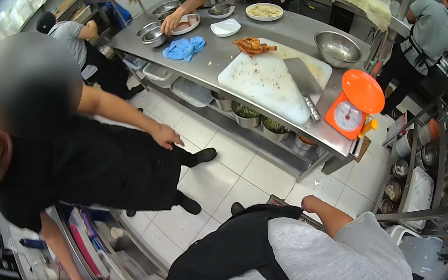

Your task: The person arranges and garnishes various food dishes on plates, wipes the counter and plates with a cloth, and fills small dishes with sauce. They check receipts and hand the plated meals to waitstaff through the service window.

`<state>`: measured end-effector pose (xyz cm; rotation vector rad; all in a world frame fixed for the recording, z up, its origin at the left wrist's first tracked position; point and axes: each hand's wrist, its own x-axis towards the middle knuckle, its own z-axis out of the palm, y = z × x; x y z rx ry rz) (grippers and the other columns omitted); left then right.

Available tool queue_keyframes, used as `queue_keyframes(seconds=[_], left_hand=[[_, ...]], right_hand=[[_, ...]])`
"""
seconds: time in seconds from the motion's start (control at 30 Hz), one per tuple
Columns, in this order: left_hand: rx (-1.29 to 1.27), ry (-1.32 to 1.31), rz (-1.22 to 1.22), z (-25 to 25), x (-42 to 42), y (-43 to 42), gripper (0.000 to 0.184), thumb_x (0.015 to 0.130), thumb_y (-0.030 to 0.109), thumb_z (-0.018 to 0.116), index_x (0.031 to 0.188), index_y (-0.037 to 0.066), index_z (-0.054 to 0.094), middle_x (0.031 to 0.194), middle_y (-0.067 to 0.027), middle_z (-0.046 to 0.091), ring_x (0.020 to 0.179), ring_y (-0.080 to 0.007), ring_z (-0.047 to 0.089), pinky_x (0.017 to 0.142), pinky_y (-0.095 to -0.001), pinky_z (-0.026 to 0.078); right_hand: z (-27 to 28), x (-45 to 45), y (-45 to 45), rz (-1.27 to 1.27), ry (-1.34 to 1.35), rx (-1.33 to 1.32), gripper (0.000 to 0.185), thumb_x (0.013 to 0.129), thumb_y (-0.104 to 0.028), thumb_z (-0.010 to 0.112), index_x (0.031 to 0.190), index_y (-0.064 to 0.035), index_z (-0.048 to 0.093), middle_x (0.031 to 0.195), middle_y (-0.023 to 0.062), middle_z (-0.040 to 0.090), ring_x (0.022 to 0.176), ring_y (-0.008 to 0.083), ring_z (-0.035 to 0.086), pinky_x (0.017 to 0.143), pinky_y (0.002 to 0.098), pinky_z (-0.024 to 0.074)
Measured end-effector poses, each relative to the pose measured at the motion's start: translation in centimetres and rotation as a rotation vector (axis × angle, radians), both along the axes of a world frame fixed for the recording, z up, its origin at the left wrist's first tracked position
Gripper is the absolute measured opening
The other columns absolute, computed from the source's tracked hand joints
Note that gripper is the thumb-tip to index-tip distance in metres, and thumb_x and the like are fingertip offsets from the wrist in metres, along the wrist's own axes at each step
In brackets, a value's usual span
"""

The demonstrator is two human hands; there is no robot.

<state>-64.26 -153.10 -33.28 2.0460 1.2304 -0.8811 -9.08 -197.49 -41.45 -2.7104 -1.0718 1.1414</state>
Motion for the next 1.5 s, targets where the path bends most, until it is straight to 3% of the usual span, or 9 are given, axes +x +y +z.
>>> queue_keyframes(seconds=[0.23, 0.4, 0.5, 0.6, 0.7, 0.77, 0.9, 1.23, 1.5], left_hand=[[0.097, -0.358, -0.222, 2.0, 20.3, 15.9, 0.048, 0.079, 0.03, 0.067, 0.119, 0.006, 0.056, 0.104, -0.0198, 0.065, 0.097, -0.0337, 0.062, 0.085, -0.0395, 0.05], [0.269, -0.672, 0.197, 5.9, 30.7, 18.2, 0.04, 0.083, 0.02, 0.064, 0.12, 0.007, 0.055, 0.116, -0.0174, 0.059, 0.1, -0.0292, 0.061, 0.084, -0.0364, 0.05], [0.304, -0.511, 0.309, 11.1, 33.4, 13.1, 0.044, 0.084, 0.026, 0.062, 0.124, 0.008, 0.053, 0.116, -0.0183, 0.059, 0.103, -0.0339, 0.059, 0.089, -0.0396, 0.048], [0.216, -0.336, 0.212, 10.4, 30.0, 7.7, 0.047, 0.085, 0.035, 0.059, 0.126, 0.012, 0.052, 0.118, -0.0178, 0.058, 0.108, -0.0335, 0.056, 0.094, -0.0394, 0.044], [0.128, -0.103, 0.382, 10.7, 25.3, 2.1, 0.051, 0.085, 0.042, 0.059, 0.126, 0.014, 0.052, 0.121, -0.0157, 0.058, 0.112, -0.0317, 0.055, 0.095, -0.0393, 0.043], [0.12, 0.096, 0.562, 11.3, 22.7, -1.2, 0.054, 0.083, 0.046, 0.06, 0.126, 0.015, 0.053, 0.119, -0.0134, 0.06, 0.113, -0.0304, 0.055, 0.095, -0.0389, 0.043], [0.05, 0.284, 0.55, 11.8, 20.1, -4.3, 0.054, 0.081, 0.049, 0.061, 0.125, 0.017, 0.054, 0.112, -0.011, 0.064, 0.109, -0.0297, 0.057, 0.094, -0.0385, 0.044], [0.151, -0.156, 0.611, 10.2, 26.6, 0.6, 0.044, 0.085, 0.036, 0.059, 0.122, 0.014, 0.056, 0.11, -0.014, 0.064, 0.103, -0.0304, 0.061, 0.09, -0.0381, 0.048], [0.22, -0.321, 0.62, 5.1, 18.9, -2.0, 0.041, 0.085, 0.033, 0.061, 0.12, 0.014, 0.057, 0.111, -0.0119, 0.064, 0.103, -0.0287, 0.06, 0.089, -0.0374, 0.048]], right_hand=[[21.3, 10.7, 18.4, -0.595, 0.329, 0.847, 0.018, 0.088, -0.019, 0.058, 0.096, -0.0035, 0.065, 0.082, 0.0057, 0.067, 0.074, 0.0112, 0.061, 0.066, 0.0285, 0.0485], [35.4, 34.5, 26.4, -0.665, 0.354, 1.491, 0.039, 0.094, -0.036, 0.05, 0.122, -0.0087, 0.049, 0.11, 0.0072, 0.06, 0.093, 0.0143, 0.057, 0.078, 0.0313, 0.0468], [29.3, 55.7, 27.4, -0.941, 0.539, 1.445, 0.058, 0.09, -0.043, 0.054, 0.137, -0.0126, 0.039, 0.128, 0.0135, 0.048, 0.112, 0.0197, 0.044, 0.103, 0.0402, 0.032], [20.4, 73.4, 25.1, -1.232, 0.493, 1.477, 0.072, 0.082, -0.051, 0.063, 0.139, -0.0153, 0.035, 0.082, 0.0023, 0.042, 0.063, 0.0131, 0.044, 0.057, 0.0242, 0.0475], [17.9, 79.4, 24.5, -1.447, 0.529, 1.419, 0.098, 0.077, -0.062, 0.062, 0.145, -0.0101, 0.014, 0.13, 0.0175, 0.038, 0.097, 0.0253, 0.054, 0.08, 0.0334, 0.0509], [19.1, 78.8, 26.7, -1.596, 0.913, 1.492, 0.088, 0.086, -0.058, 0.052, 0.145, -0.0099, 0.01, 0.134, 0.0215, 0.037, 0.112, 0.0319, 0.051, 0.092, 0.0392, 0.048], [20.1, 77.5, 29.4, -1.452, 0.547, 1.729, 0.062, 0.099, -0.043, 0.031, 0.142, -0.0002, 0.02, 0.138, 0.0232, 0.034, 0.123, 0.0337, 0.044, 0.106, 0.0415, 0.0378], [17.3, 76.6, 29.2, -1.445, 0.466, 1.746, 0.055, 0.078, -0.019, 0.05, 0.13, -0.0055, 0.041, 0.115, 0.018, 0.055, 0.088, 0.0326, 0.061, 0.069, 0.0348, 0.0572], [27.2, 65.6, 24.1, -1.404, 0.471, 1.607, 0.035, 0.089, -0.019, 0.045, 0.112, 0.0074, 0.048, 0.096, 0.0185, 0.06, 0.071, 0.0267, 0.064, 0.057, 0.0278, 0.0592]])
